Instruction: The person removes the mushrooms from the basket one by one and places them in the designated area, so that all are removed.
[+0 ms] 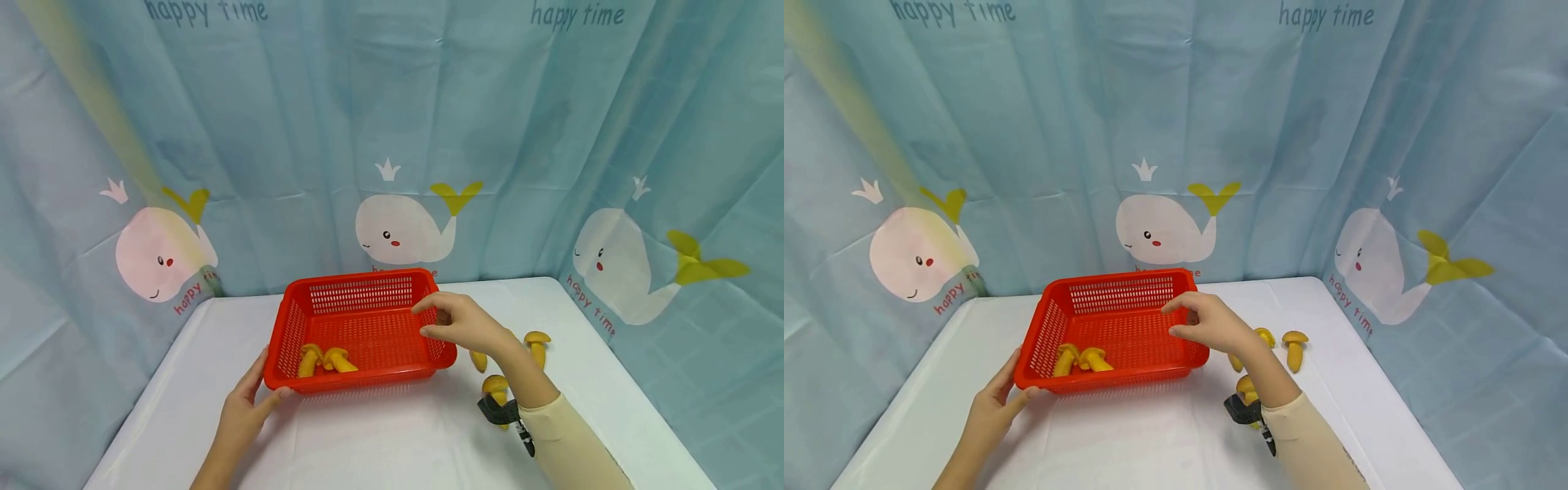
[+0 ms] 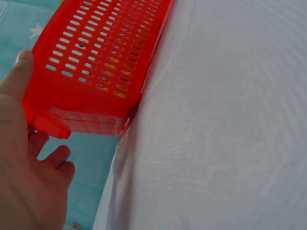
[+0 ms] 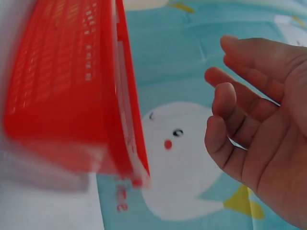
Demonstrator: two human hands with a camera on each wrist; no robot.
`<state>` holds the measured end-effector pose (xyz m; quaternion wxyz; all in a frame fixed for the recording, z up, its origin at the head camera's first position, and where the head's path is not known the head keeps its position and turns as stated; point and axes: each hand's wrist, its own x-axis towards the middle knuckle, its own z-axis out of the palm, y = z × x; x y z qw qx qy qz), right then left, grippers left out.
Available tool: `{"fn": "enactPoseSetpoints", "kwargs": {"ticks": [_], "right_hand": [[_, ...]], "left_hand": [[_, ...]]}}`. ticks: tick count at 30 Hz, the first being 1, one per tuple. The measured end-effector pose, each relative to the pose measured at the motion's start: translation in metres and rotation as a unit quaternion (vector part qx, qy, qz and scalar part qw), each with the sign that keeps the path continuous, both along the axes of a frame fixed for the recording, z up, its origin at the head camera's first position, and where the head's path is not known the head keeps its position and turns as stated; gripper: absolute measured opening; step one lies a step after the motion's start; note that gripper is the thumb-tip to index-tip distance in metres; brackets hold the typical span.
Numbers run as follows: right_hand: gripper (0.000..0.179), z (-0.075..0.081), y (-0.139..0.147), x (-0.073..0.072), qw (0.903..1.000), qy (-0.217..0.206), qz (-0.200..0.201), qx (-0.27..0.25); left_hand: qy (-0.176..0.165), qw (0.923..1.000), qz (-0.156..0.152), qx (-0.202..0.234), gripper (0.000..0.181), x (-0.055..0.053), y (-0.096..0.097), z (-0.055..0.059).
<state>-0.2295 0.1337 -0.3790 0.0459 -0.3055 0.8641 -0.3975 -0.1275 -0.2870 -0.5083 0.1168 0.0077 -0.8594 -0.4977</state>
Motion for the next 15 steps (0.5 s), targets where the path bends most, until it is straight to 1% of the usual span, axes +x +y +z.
{"fn": "enactPoseSetpoints", "kwargs": {"ticks": [5, 8, 13, 15], "right_hand": [[0.031, 0.0, -0.026, -0.009, 0.9999, 0.003, 0.008, -0.01], [0.031, -0.001, -0.041, -0.012, 0.9997, 0.0, 0.015, -0.019], [0.031, -0.001, -0.066, -0.017, 0.9995, -0.005, 0.025, -0.021], [0.032, -0.002, -0.077, -0.02, 0.9994, -0.007, 0.028, -0.018]], "left_hand": [[-0.007, 1.0, 0.0, -0.001, 0.087, 0.0, 0.001, 0.001], [-0.002, 1.0, -0.001, -0.002, 0.086, 0.0, 0.0, 0.0], [0.005, 0.9999, -0.006, -0.008, 0.086, -0.002, -0.003, -0.003], [0.001, 0.9999, -0.007, -0.011, 0.086, -0.002, -0.004, -0.004]]}}
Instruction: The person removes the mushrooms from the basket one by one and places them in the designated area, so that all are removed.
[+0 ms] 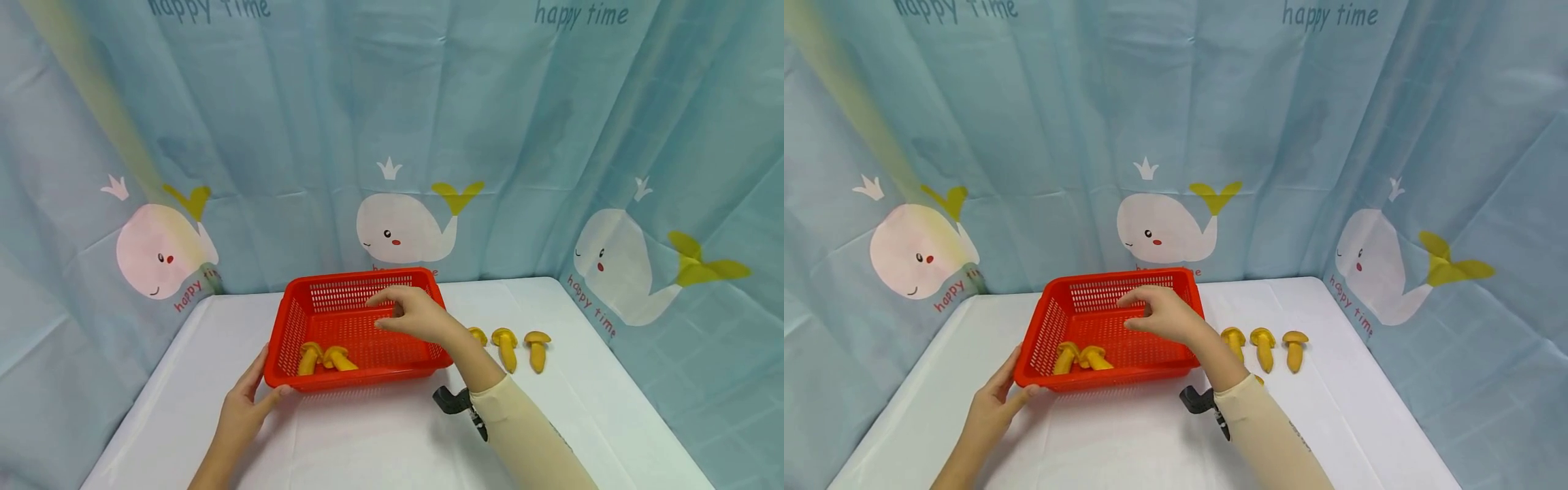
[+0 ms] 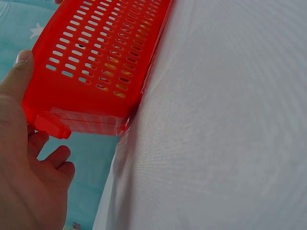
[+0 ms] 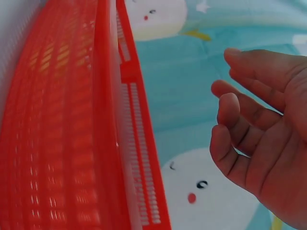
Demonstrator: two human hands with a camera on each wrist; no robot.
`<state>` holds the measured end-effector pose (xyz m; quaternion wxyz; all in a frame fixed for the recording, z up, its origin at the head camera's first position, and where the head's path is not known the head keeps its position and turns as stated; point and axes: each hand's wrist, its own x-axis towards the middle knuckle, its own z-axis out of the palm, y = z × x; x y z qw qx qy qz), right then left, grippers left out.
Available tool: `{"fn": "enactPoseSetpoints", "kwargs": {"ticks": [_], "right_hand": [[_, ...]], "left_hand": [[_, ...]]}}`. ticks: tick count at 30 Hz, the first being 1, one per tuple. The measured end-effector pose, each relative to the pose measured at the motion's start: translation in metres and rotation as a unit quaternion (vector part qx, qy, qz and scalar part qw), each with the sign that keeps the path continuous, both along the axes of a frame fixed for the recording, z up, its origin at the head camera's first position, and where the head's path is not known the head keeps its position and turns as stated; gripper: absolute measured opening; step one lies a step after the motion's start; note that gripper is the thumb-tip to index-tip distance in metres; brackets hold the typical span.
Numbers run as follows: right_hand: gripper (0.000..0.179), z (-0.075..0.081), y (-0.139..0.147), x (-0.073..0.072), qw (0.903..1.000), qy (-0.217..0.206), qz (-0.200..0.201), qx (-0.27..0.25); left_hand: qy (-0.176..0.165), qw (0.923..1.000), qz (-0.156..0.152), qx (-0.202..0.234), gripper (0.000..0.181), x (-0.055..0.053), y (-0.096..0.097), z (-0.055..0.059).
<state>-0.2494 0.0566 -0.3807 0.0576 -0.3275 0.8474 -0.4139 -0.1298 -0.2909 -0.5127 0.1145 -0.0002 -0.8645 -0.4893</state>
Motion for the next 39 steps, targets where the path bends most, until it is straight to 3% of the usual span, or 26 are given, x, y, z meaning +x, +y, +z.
{"fn": "enactPoseSetpoints", "kwargs": {"ticks": [21, 39], "right_hand": [[0.032, -0.028, -0.083, -0.023, 0.9989, -0.041, 0.022, 0.013], [0.029, -0.066, -0.093, -0.031, 0.9945, -0.074, 0.03, 0.068]], "left_hand": [[-0.006, 0.9999, 0.012, -0.009, 0.087, -0.003, 0.0, -0.003], [0.011, 0.9999, 0.002, -0.001, 0.086, -0.002, -0.002, -0.002]]}}
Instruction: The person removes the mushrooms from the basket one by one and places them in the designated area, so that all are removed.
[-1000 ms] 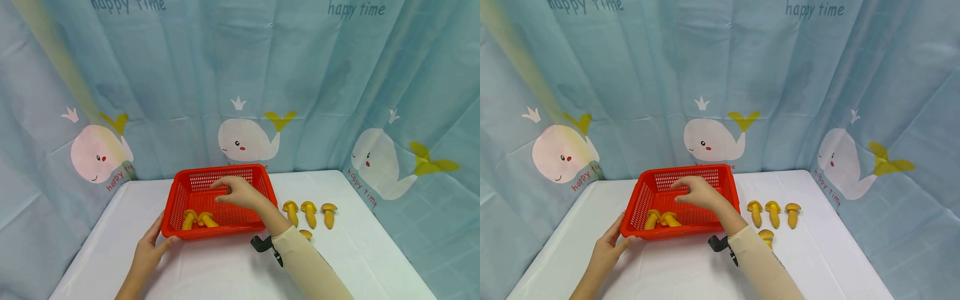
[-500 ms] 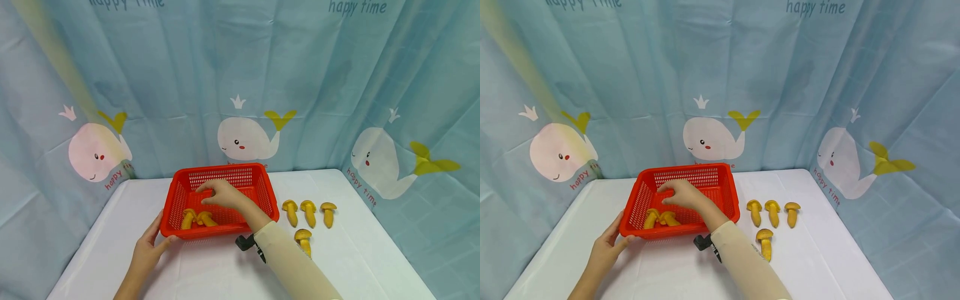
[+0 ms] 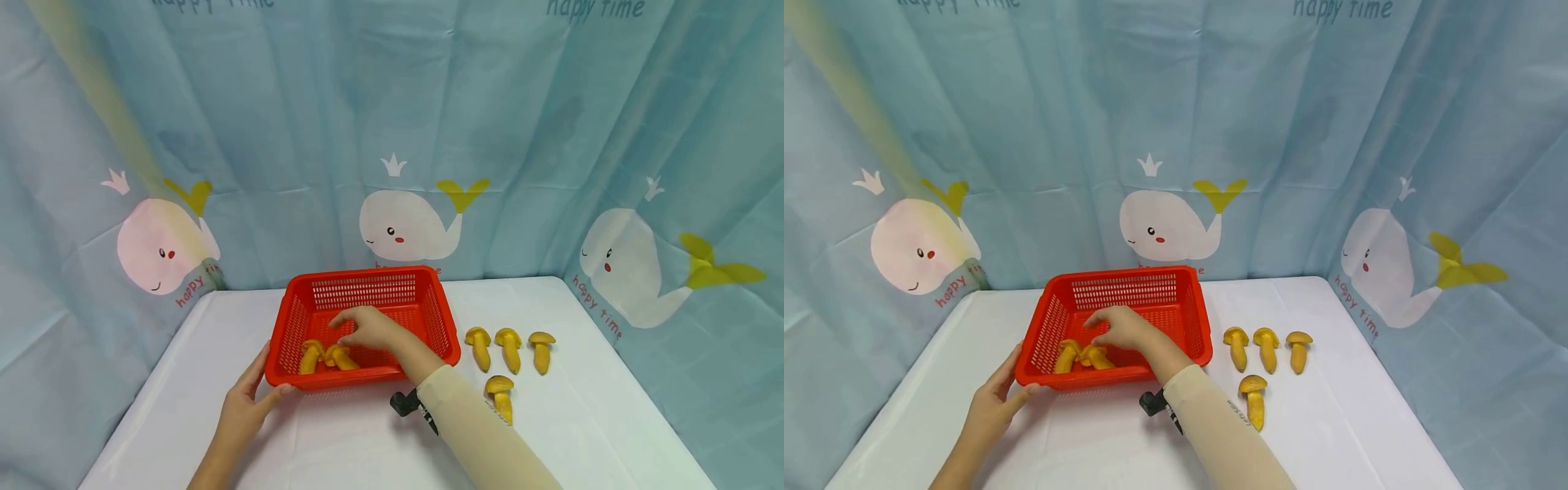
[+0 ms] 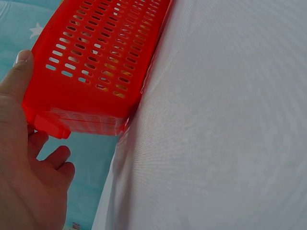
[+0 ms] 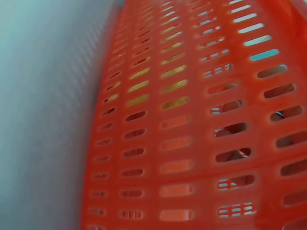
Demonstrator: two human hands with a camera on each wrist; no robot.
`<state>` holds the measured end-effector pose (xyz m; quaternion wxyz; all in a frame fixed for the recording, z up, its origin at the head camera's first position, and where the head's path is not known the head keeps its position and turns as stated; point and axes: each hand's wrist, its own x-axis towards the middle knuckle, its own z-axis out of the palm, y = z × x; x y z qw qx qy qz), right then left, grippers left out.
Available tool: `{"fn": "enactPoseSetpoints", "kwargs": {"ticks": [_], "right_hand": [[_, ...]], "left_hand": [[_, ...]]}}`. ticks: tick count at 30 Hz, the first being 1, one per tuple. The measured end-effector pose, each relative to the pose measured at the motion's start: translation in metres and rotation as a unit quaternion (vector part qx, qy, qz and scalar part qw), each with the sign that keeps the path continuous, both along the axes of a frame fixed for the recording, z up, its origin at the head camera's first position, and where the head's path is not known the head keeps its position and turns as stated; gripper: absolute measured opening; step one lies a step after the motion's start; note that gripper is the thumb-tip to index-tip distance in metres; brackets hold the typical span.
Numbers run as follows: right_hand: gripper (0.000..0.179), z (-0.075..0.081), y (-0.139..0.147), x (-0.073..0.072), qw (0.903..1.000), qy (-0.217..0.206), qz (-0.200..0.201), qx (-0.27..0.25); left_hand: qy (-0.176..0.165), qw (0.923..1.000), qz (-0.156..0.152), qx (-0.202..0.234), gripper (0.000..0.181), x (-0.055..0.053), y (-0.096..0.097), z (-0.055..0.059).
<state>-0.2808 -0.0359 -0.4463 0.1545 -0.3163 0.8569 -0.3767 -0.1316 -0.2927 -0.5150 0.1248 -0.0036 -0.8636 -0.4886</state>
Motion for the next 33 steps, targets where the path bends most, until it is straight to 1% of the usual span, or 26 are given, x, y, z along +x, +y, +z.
{"fn": "enactPoseSetpoints", "kwargs": {"ticks": [2, 5, 12, 15, 22, 28, 33], "right_hand": [[0.029, -0.002, 0.001, 0.0, 1.0, -0.009, 0.001, 0.0], [0.03, -0.005, 0.0, -0.001, 0.9999, -0.01, 0.008, 0.003], [0.033, -0.013, -0.008, -0.003, 0.9988, -0.032, 0.022, 0.03], [0.033, -0.014, -0.009, -0.005, 0.9981, -0.037, 0.027, 0.042], [0.036, -0.016, -0.006, -0.006, 0.995, -0.047, 0.049, 0.073], [0.038, -0.017, -0.007, -0.004, 0.9938, -0.057, 0.038, 0.087], [0.036, -0.02, -0.006, -0.003, 0.9938, -0.061, 0.026, 0.089]], "left_hand": [[-0.006, 1.0, 0.005, -0.005, 0.087, 0.0, 0.001, 0.001], [-0.012, 0.9998, 0.012, -0.011, 0.087, 0.001, 0.001, 0.001], [-0.008, 0.9998, 0.01, -0.014, 0.086, 0.004, -0.003, -0.001], [-0.006, 0.9999, 0.009, -0.012, 0.086, 0.003, -0.003, -0.002], [-0.006, 0.9997, 0.012, -0.019, 0.086, 0.001, 0.0, 0.0], [-0.007, 0.9998, 0.013, -0.016, 0.087, -0.001, 0.0, -0.003], [-0.003, 0.9998, 0.01, -0.017, 0.086, -0.002, 0.001, -0.003]]}}
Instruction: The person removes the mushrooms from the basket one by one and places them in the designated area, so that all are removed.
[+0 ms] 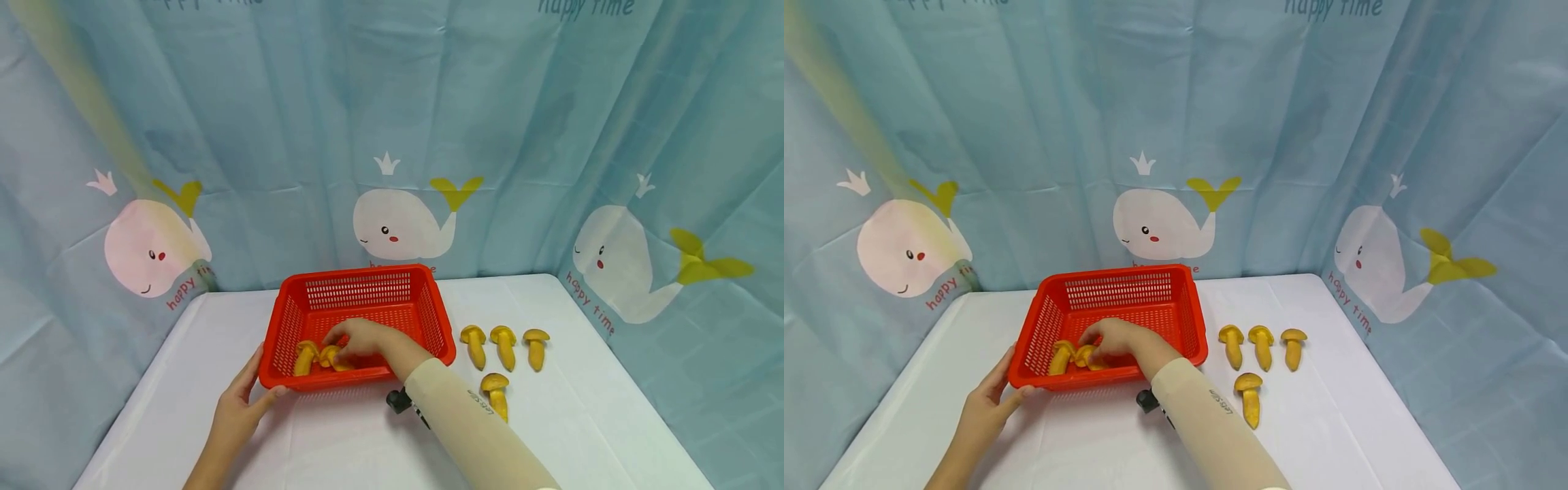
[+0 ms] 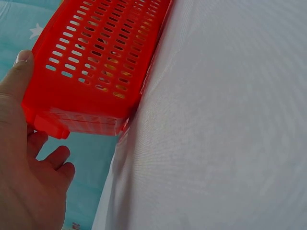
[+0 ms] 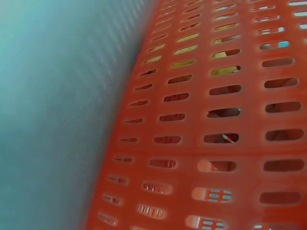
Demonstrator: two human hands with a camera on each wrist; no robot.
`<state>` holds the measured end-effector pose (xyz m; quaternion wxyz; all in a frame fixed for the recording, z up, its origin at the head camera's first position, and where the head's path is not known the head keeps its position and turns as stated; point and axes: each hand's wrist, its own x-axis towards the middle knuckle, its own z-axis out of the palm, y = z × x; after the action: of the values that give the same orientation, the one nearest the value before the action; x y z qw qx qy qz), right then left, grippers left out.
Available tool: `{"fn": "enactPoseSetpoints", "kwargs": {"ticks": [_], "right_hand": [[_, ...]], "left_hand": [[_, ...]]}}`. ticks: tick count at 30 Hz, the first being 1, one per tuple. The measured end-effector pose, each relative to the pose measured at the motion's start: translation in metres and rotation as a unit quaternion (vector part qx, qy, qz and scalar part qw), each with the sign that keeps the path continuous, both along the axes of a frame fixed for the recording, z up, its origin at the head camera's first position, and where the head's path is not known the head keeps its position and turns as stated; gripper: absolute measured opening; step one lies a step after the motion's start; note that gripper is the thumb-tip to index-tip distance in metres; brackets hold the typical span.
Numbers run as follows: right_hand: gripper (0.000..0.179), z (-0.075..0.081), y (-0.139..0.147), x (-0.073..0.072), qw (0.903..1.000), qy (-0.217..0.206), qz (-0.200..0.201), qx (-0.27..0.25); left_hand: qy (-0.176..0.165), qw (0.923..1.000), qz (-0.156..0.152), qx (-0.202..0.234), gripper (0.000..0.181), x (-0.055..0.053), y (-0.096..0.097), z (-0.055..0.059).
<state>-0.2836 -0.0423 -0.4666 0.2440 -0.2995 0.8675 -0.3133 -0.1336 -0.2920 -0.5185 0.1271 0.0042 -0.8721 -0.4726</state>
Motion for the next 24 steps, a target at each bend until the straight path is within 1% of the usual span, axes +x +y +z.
{"fn": "enactPoseSetpoints", "kwargs": {"ticks": [3, 7, 12, 14, 21, 24], "right_hand": [[0.032, -0.0014, -0.0005, -0.0006, 1.0, 0.008, 0.004, -0.004], [0.026, -0.002, -0.0002, -0.003, 0.9996, 0.025, 0.01, -0.006], [0.018, -0.0005, -0.0011, -0.0048, 0.9992, 0.028, 0.012, -0.027], [0.015, 0.0002, -0.002, -0.0047, 0.999, 0.027, 0.007, -0.035], [0.015, 0.0006, -0.0029, -0.0051, 0.9985, 0.033, -0.006, -0.043], [0.016, 0.0037, -0.002, -0.0052, 0.9978, 0.041, -0.008, -0.051]], "left_hand": [[0.007, 0.9999, -0.006, 0.008, 0.087, 0.0003, 0.0, 0.0009], [0.017, 0.9998, -0.009, 0.008, 0.088, -0.0002, 0.0014, 0.0016], [0.014, 0.9998, -0.007, 0.009, 0.088, 0.0004, 0.0015, 0.0002], [0.013, 0.9998, -0.008, 0.01, 0.087, 0.0011, 0.001, 0.0001], [0.008, 0.9999, -0.004, 0.008, 0.087, 0.001, 0.0004, 0.0022], [0.005, 1.0, -0.003, 0.005, 0.087, 0.0008, 0.0011, 0.0039]]}}
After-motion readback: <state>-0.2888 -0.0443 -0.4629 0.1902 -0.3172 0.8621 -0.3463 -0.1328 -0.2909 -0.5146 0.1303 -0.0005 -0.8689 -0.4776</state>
